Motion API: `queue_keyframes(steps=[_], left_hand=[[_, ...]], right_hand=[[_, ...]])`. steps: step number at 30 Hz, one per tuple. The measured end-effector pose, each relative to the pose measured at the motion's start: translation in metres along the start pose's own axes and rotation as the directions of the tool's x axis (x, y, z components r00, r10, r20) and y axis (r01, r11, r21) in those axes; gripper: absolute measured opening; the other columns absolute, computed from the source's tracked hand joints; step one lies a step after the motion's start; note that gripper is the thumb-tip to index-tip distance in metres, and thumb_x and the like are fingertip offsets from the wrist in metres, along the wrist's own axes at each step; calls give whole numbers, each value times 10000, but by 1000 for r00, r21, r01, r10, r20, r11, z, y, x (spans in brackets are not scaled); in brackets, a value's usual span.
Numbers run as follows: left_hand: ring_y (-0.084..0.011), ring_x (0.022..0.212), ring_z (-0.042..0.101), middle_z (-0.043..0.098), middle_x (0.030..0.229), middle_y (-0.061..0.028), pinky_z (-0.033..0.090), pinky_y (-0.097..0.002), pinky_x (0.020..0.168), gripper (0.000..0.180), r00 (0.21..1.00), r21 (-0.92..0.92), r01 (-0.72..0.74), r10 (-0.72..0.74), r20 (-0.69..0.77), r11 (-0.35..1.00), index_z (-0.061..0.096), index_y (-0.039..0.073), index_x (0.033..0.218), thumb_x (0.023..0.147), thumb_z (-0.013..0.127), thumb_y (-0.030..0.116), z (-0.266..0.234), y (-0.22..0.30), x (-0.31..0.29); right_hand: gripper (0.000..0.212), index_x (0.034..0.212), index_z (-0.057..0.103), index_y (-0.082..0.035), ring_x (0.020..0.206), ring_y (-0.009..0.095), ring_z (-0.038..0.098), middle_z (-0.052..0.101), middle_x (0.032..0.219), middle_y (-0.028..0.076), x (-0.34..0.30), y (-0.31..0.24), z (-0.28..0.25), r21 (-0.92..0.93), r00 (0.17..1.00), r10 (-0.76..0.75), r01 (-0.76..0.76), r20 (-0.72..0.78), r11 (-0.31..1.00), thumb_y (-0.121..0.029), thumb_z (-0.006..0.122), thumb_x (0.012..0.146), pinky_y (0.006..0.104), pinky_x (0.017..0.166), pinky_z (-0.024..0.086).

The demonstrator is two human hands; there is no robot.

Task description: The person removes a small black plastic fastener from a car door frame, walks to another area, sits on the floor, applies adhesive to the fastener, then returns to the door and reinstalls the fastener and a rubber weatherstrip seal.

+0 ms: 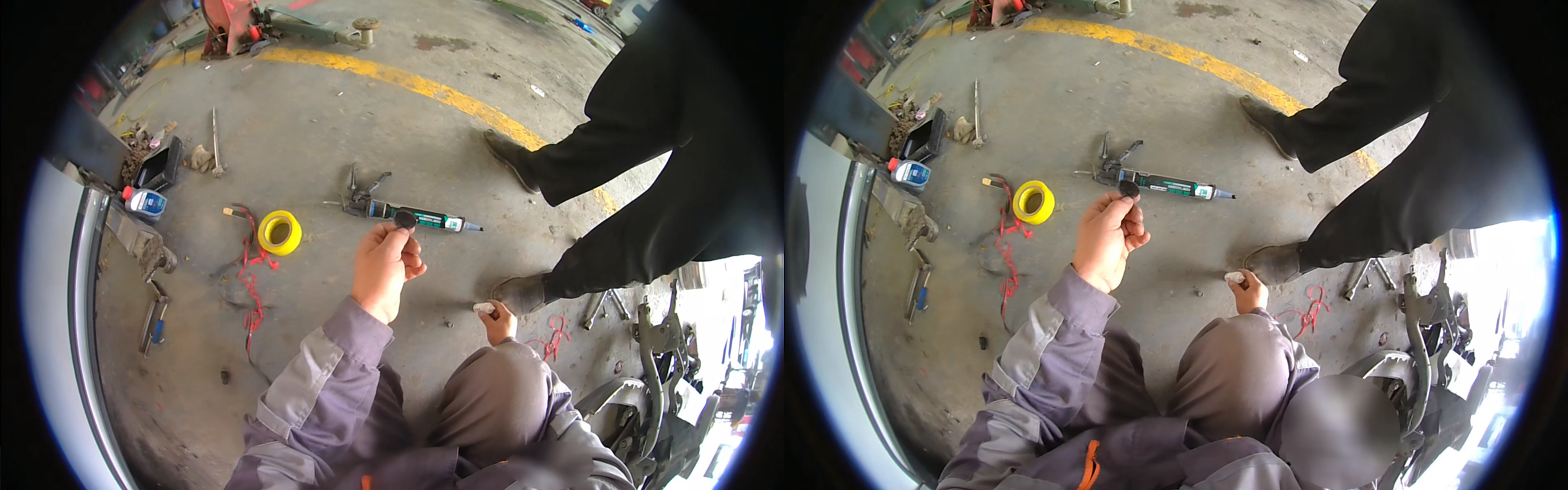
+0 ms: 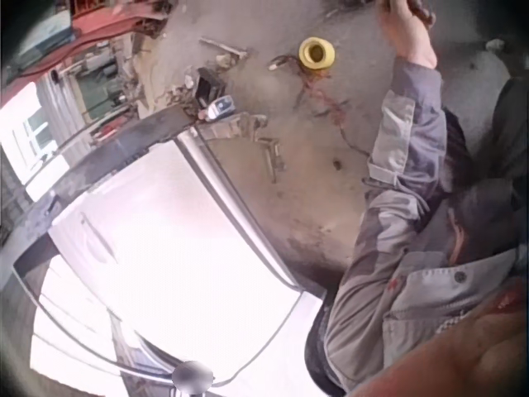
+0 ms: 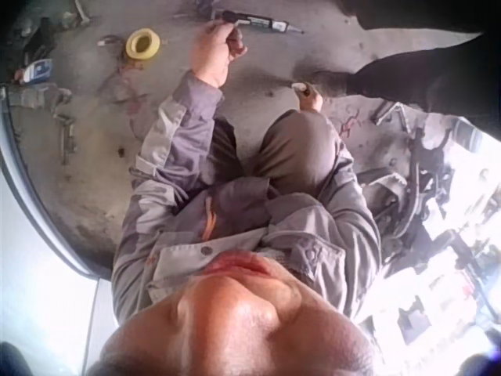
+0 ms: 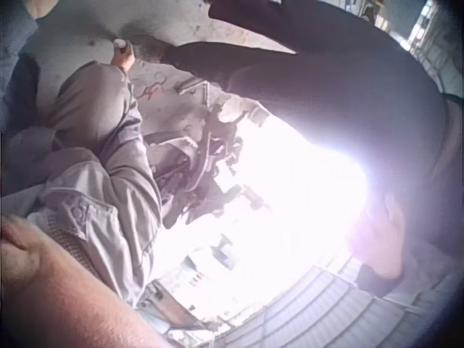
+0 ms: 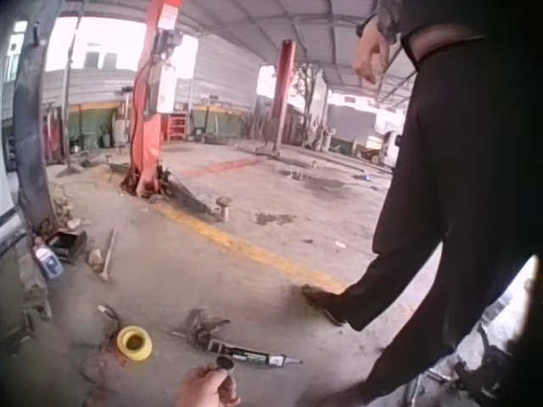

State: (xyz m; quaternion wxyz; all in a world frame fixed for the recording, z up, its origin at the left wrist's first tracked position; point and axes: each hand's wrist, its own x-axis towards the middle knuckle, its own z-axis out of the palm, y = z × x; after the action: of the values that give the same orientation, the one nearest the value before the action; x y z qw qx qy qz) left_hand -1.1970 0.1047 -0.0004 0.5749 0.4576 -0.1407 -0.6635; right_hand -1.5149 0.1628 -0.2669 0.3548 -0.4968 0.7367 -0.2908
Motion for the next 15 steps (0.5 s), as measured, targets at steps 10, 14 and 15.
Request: queue_keyframes(steps=[10,14,15], left_hand=[[-90,565,549,591,710,-28,508,-263,540,142,990,-60,136,-137,-20,989,594,43,897,937,556,174,47,39,-60],[-88,564,535,574,691,-15,499,-260,542,164,967,-134,189,-208,-147,973,577,58,855,937,571,199,62,69,-105],[-90,561,534,567,683,-13,497,-264,539,175,964,-158,170,-198,-177,973,566,63,836,937,577,205,62,78,-122]], right_hand=[[740,1375,459,-111,673,218,610,666,862,77,-78,-39,-92,-345,1000,19,-17,3,938,-196,768,708,358,674,512],[579,1289,567,-136,863,231,682,692,991,82,-145,-70,-163,-197,944,171,-117,282,973,-329,757,777,344,761,543],[508,1307,571,-182,873,271,677,687,1017,85,-161,-81,-190,-256,880,-15,155,475,954,-317,692,833,372,776,544]])
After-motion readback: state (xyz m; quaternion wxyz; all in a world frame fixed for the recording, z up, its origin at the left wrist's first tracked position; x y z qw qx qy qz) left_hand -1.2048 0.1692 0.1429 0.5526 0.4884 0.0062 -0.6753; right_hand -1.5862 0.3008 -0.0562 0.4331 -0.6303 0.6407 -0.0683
